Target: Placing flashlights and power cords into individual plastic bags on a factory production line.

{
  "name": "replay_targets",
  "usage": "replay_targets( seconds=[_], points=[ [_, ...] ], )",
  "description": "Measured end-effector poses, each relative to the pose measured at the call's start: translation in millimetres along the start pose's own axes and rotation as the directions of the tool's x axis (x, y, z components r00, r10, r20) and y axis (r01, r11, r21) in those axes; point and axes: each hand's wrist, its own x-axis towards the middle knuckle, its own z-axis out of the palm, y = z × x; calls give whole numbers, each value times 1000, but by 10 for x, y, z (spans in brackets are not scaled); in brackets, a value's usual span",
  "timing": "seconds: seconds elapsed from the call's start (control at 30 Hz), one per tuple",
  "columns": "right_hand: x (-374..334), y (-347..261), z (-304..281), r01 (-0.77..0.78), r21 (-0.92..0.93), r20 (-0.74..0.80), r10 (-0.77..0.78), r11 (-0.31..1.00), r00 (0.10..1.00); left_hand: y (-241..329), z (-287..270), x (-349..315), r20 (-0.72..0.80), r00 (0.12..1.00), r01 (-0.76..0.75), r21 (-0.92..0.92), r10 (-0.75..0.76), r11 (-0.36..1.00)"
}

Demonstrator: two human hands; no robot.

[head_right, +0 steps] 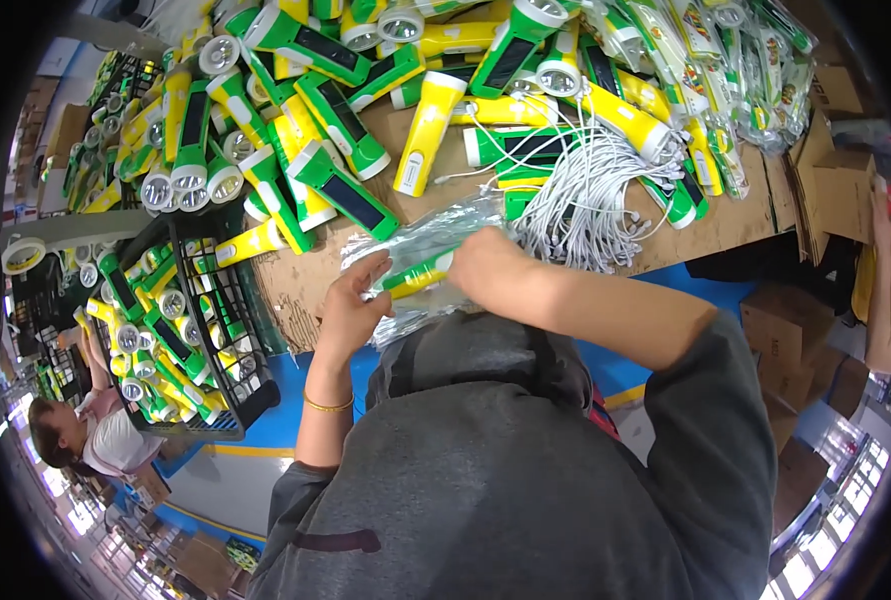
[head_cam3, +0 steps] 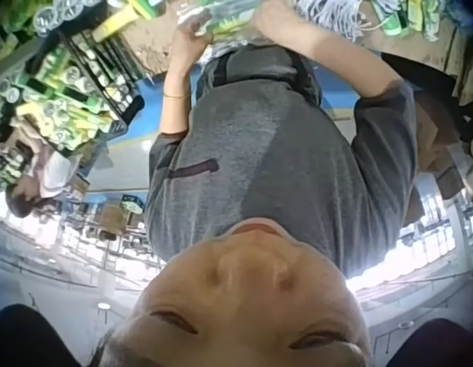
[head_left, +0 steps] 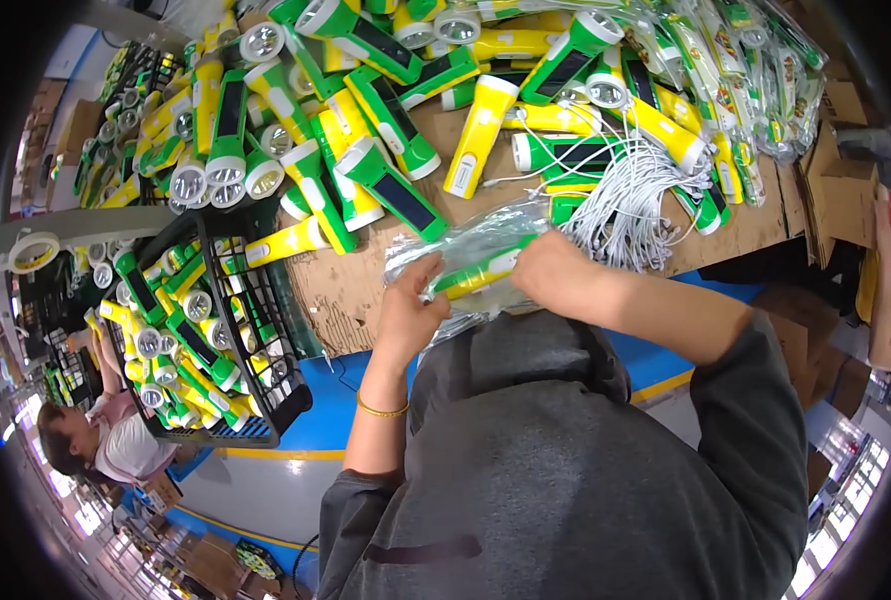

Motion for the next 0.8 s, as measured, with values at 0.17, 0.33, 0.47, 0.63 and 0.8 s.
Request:
replay_targets(
  seconds=[0.17,0.33,0.47,0.63,0.8],
  points=[
    [-157,138,-259,-16,49,-327,31,999,945,49,-95,-4,-108,989,-77,221,103,972],
    [-192,580,370,-73,668,-258,322,740,911,-59,-221,56,-96,976,-158,315,197,936],
    [-45,350,463,161,986,-146,647,37,749,88,-264,88,-214,821,-80,875,529,478],
    [55,46,148,220,767,-566,475,603,674,636,535,147,-92,692,-485,675,716,556],
    [-83,-13,-22,330,799,-570,457,503,682,677,545,139,-14,663,-506,728,748,462]
  ],
)
